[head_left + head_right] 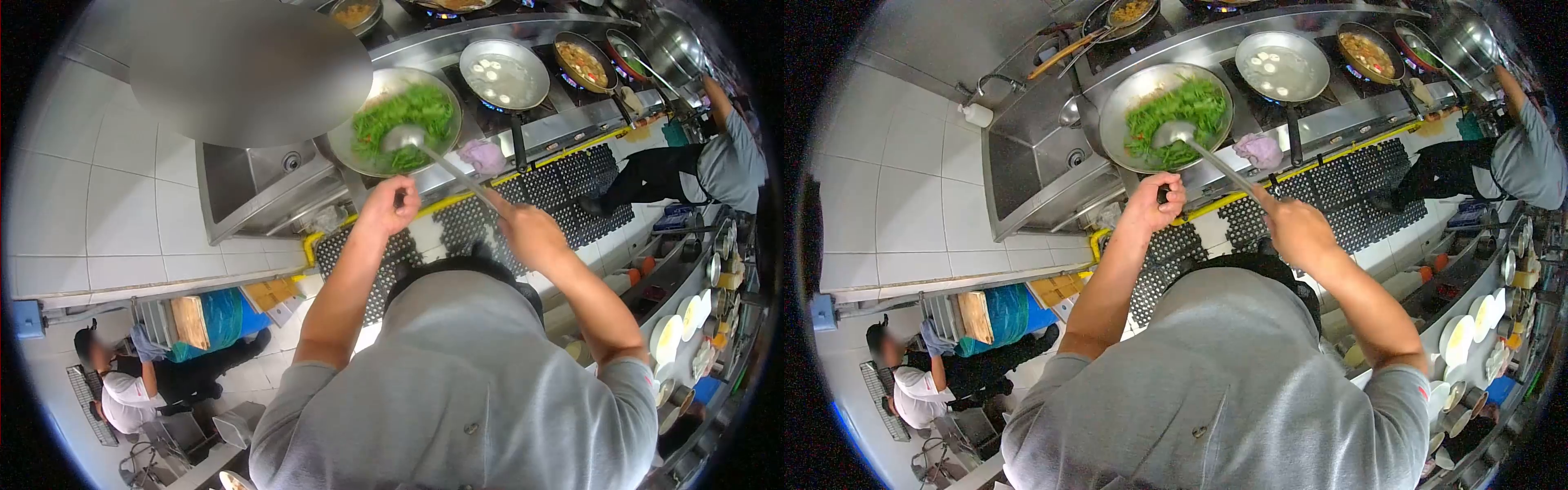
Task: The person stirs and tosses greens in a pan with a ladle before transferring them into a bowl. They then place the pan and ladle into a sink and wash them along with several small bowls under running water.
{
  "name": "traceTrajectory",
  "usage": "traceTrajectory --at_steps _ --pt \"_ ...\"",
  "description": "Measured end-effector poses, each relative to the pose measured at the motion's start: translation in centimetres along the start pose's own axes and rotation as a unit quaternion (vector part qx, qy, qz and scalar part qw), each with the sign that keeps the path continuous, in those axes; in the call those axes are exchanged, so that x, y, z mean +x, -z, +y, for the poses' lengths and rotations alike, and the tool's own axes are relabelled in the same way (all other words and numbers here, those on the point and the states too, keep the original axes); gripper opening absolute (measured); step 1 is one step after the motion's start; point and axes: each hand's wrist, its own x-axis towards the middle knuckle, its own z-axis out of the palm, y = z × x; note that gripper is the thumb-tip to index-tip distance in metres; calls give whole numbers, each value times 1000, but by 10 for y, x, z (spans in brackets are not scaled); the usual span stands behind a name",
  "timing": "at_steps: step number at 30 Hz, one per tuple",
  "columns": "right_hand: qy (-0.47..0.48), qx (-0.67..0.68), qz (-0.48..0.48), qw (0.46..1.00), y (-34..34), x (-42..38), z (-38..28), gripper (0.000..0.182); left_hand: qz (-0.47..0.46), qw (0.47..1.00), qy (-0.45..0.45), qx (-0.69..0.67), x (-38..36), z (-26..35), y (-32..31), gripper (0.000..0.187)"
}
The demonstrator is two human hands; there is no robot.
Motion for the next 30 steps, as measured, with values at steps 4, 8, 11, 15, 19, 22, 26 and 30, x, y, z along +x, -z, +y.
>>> traceTrajectory --at_steps 4,8,11,15,19,22,26,30 --pt "-6 10 80 997 -3 19 -9 56 -69 992 -68 79 -13 -41 22 26" --pt "14 100 37 994 42 -14 -4 58 -30 1000 4 1 -19 -49 36 21" --pt "-4 97 -35 995 50 -22 -10 60 -8 999 -6 44 -6 3 7 19" --pt "-3 19 20 1000 -1 14 -1 61 42 999 -11 28 -1 19 -21 22" --pt "7 37 73 997 3 23 -13 61 41 996 -46 59 -36 -42 -3 23" --pt "3 91 27 995 38 3 -18 63 21 997 -42 62 -38 -47 4 24" --pt "31 126 -13 991 41 -13 -5 63 23 999 17 37 -5 -5 6 23" --pt "-16 35 -7 999 5 15 -5 60 18 998 -16 57 1 11 -9 22"
